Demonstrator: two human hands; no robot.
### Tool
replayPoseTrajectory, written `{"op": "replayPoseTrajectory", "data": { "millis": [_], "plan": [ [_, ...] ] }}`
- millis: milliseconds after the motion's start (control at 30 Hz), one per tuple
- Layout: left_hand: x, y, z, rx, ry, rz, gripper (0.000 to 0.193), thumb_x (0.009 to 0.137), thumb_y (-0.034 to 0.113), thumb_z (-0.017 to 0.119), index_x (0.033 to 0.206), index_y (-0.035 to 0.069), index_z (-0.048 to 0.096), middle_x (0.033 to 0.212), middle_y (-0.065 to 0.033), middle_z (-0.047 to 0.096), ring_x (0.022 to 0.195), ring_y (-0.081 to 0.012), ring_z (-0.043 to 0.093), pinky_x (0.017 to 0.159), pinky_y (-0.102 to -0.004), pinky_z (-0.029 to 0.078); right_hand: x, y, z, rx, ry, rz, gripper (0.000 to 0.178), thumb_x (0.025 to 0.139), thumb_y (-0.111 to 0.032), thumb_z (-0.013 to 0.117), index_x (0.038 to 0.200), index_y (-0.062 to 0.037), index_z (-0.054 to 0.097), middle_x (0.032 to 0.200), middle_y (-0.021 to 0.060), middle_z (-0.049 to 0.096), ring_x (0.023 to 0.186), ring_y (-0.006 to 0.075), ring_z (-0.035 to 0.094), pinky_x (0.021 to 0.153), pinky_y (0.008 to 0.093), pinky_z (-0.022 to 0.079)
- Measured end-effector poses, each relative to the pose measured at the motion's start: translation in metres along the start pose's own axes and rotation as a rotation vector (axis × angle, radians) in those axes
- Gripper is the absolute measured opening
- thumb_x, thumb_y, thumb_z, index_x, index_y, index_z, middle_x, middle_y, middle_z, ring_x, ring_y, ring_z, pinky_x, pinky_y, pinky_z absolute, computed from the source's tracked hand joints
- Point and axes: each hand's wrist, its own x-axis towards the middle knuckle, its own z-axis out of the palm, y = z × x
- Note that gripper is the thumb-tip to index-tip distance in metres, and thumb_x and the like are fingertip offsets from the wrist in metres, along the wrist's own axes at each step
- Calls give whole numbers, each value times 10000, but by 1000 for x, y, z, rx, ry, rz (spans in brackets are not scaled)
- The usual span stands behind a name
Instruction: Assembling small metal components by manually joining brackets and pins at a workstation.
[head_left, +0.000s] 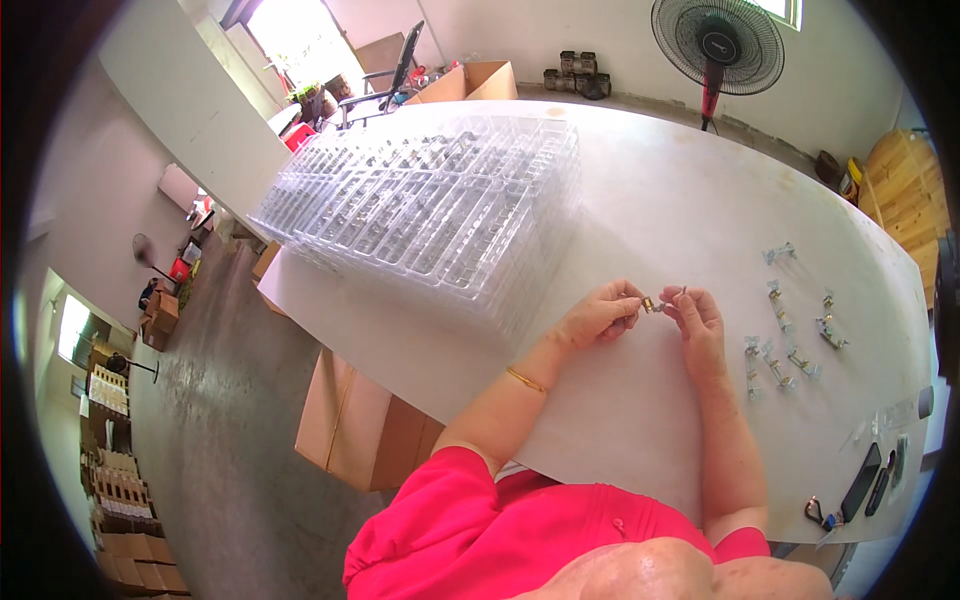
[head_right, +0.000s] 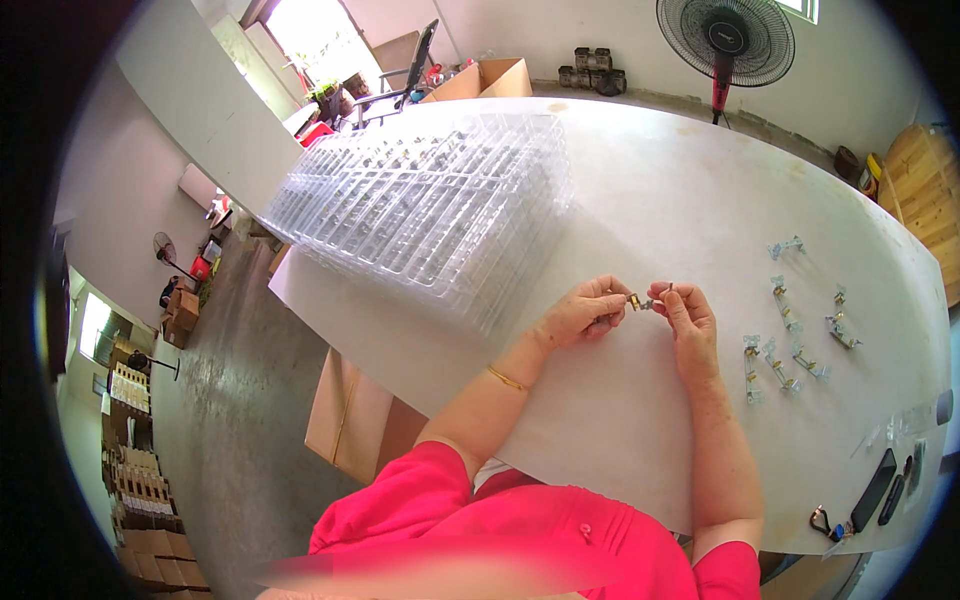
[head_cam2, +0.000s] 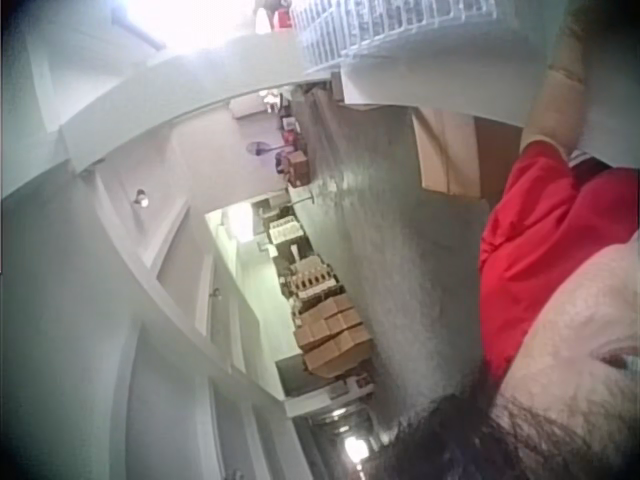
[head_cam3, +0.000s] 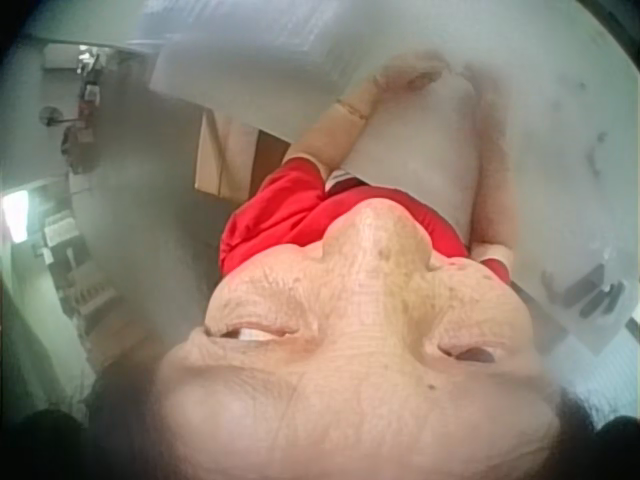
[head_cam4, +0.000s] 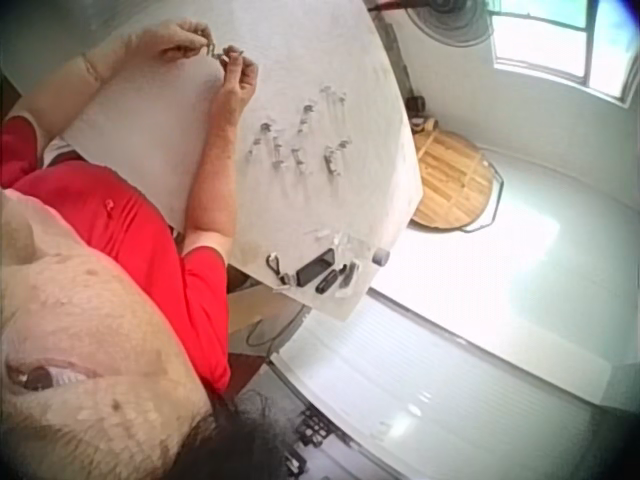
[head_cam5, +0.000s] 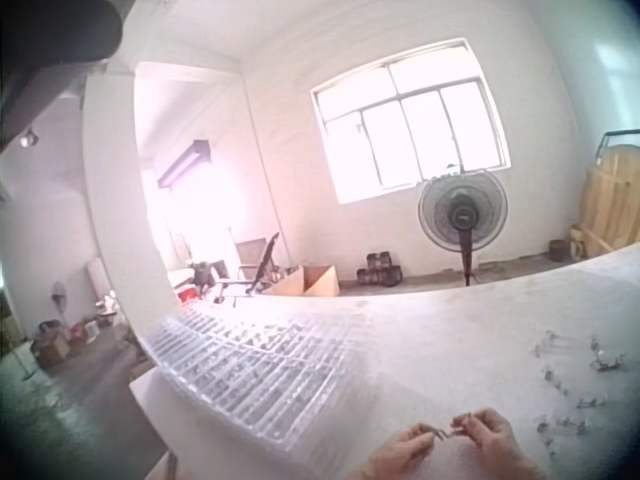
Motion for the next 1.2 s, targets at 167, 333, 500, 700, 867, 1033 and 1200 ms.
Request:
{"op": "replayPoseTrajectory", "data": {
  "millis": [167,333,500,700,867,1033,1200],
  "plan": [
    [0,-1,3,-24,-12,-32,183,991,234,564,1050,61,562,745,-21,599,471,-42,425,407,-195,298,-3,10,-3,-228,-166,-171,58,990,-77,586,1026,-44,616,1039,38,657,989,112,576,900,269,475],
    [-1,-7,2,-289,-133,-7,334,1038,361,474,1073,43,570,781,-62,642,469,-83,490,412,-234,382,-6,16,-2,-347,-118,-259,53,985,-30,576,1027,-26,608,984,28,640,924,94,579,842,251,488],
    [5,-15,8,-377,-189,6,503,1051,464,373,1119,8,574,824,-115,657,489,-153,559,444,-283,457,-9,7,-1,-498,4,-294,55,984,-26,574,1027,-20,609,943,19,634,838,88,583,772,245,497],
    [8,-16,-6,-291,-160,142,437,1051,377,412,1217,4,570,1055,-133,656,900,-224,661,738,-359,546,8,20,-3,-238,170,-186,107,980,-110,613,1020,-13,633,902,24,660,787,96,597,751,256,517],
    [7,-12,19,-55,-1,294,348,1052,239,451,1301,20,558,1218,-108,625,1142,-197,583,912,-357,511,8,20,-7,-31,179,-63,125,983,-138,614,1020,-22,638,927,27,671,808,98,607,762,256,528],
    [4,-9,22,-28,4,256,333,1063,234,435,1273,22,583,1277,-113,601,1218,-192,544,967,-367,497,0,16,1,-154,160,-42,123,982,-155,620,1006,-37,642,897,2,649,804,83,598,747,243,509],
    [5,-15,12,-114,90,229,323,1068,292,419,1065,37,617,999,-104,688,926,-193,670,830,-322,545,-1,18,5,-237,194,-187,129,973,-188,642,996,-61,646,794,-30,601,720,46,549,658,216,458]
  ]
}}
